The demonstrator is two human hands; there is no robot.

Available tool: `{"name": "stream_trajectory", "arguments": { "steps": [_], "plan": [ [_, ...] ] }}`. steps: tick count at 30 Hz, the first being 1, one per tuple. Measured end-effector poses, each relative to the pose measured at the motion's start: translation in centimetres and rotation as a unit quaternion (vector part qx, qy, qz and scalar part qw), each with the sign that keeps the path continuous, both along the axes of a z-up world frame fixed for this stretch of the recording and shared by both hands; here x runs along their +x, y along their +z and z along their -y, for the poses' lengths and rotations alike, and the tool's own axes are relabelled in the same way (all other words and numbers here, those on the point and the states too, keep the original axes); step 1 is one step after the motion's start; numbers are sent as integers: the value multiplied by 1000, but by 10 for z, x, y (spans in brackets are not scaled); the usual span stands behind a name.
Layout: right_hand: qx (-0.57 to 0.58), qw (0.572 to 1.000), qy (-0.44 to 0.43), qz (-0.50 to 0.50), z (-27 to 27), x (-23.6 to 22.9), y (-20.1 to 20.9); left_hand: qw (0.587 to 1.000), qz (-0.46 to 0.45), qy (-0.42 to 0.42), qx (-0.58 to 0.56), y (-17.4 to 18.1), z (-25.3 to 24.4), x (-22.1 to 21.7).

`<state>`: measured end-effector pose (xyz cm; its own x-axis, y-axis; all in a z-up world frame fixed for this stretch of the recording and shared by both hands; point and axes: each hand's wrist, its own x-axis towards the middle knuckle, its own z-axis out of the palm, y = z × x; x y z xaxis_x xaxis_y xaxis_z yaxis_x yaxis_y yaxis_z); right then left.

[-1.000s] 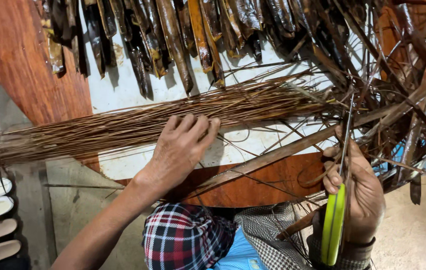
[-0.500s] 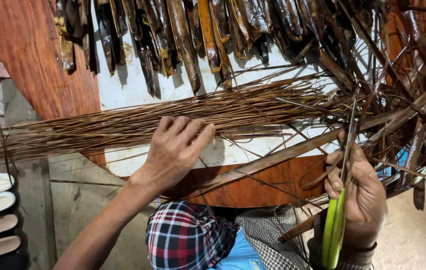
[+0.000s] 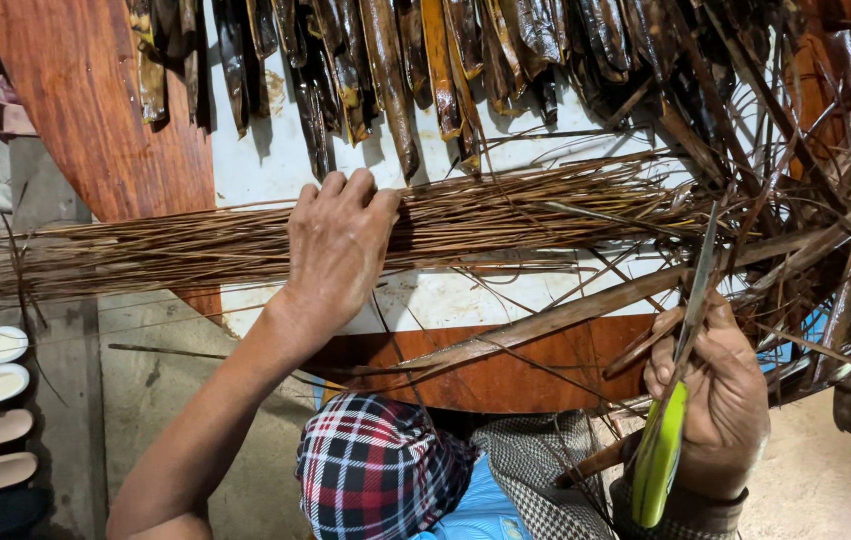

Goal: The person uses a knife to scrape and clean individual dried palm frond ribs over a wooden table, occasionally gathering them into a bundle.

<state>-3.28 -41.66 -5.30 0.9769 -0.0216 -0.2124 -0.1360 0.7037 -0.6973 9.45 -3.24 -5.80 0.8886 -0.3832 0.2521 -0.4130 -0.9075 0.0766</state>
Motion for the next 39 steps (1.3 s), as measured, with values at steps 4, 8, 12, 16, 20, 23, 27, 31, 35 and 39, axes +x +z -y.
{"name": "stream_trajectory", "arguments": {
  "steps": [4,8,12,16,20,23,27,31,35,39],
  "plan": [
    [15,1000,-9,-16,-4,0,4,1000,3,-12,9,-9,1,9],
    [4,1000,0,-4,1,-1,-1,995,21,-41,-89,0,0,23],
    [-22,1000,-17,-11,-4,0,3,987,62,-87,-124,12,-7,35],
    [-14,1000,-15,-12,-3,0,1,987,-17,-108,-116,31,-14,18],
    [-5,1000,-14,-10,-2,0,1,994,-71,-76,-19,39,-29,-1],
    [10,1000,-13,-4,-2,0,0,996,-74,-53,25,33,-44,-8],
    [-36,999,-1,25,-36,10,35,989,-139,-39,-3,21,-50,-3],
    [56,994,90,32,-38,18,31,993,-78,-71,-54,-4,-37,15],
    [-31,998,52,16,-32,19,13,991,-24,-108,-77,-7,-17,30],
    [-87,996,12,-4,-18,18,-4,987,20,-126,-97,-13,0,47]
  ]
}}
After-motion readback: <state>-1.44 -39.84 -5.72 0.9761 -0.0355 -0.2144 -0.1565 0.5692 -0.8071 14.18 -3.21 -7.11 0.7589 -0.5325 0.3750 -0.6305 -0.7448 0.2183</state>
